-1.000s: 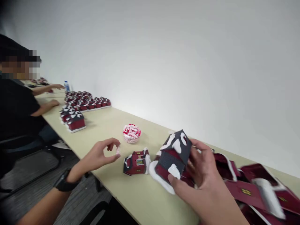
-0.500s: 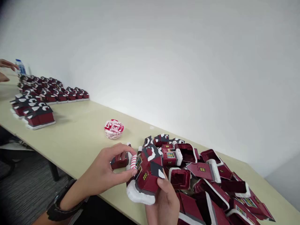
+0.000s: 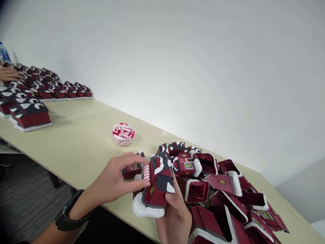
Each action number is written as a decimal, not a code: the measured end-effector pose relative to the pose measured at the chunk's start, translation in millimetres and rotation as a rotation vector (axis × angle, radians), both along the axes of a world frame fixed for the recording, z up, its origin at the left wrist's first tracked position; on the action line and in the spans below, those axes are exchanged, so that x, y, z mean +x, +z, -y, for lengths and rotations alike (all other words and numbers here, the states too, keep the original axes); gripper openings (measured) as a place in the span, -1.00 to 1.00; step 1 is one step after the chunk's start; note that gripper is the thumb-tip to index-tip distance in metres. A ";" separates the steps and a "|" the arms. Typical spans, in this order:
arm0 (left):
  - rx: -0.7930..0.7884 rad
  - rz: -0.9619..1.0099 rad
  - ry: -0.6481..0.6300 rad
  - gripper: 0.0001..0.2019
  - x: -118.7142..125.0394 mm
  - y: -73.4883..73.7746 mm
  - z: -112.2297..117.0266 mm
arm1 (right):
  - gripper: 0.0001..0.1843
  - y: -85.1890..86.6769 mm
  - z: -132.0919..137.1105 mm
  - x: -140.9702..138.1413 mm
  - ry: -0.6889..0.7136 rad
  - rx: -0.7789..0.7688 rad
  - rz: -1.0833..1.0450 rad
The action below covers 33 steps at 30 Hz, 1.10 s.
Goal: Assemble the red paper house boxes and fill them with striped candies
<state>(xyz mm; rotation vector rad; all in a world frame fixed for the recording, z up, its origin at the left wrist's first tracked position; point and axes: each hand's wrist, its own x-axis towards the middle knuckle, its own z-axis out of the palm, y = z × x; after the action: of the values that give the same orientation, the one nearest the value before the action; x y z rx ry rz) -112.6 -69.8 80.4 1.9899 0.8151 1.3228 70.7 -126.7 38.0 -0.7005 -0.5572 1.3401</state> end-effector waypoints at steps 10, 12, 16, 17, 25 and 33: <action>0.072 0.070 -0.077 -0.62 -8.3 -5.2 -9.4 | -0.39 -3.7 5.9 8.6 0.078 0.085 0.087; 0.072 0.078 -0.070 -0.62 -7.9 -5.2 -9.6 | -0.39 -1.9 7.0 8.3 0.052 0.084 0.102; 0.074 0.079 -0.053 -0.61 -7.0 -5.8 -9.3 | -0.27 4.4 11.6 3.2 -0.019 0.037 0.150; 0.079 0.076 -0.044 -0.62 -6.8 -6.1 -9.4 | -0.23 7.0 13.1 1.6 -0.025 0.021 0.159; 0.181 0.095 0.007 -0.61 -3.1 -7.9 -7.3 | -0.22 13.6 15.9 -4.8 -0.014 0.049 0.182; 0.143 0.131 0.006 -0.61 -1.0 -10.5 -7.1 | -0.04 15.1 14.9 -2.5 0.023 0.050 0.204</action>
<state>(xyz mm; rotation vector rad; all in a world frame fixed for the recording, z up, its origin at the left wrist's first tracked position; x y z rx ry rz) -113.6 -62.7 69.9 1.9851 0.6828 1.5351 68.2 -141.6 53.1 -0.7972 -0.7614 1.2797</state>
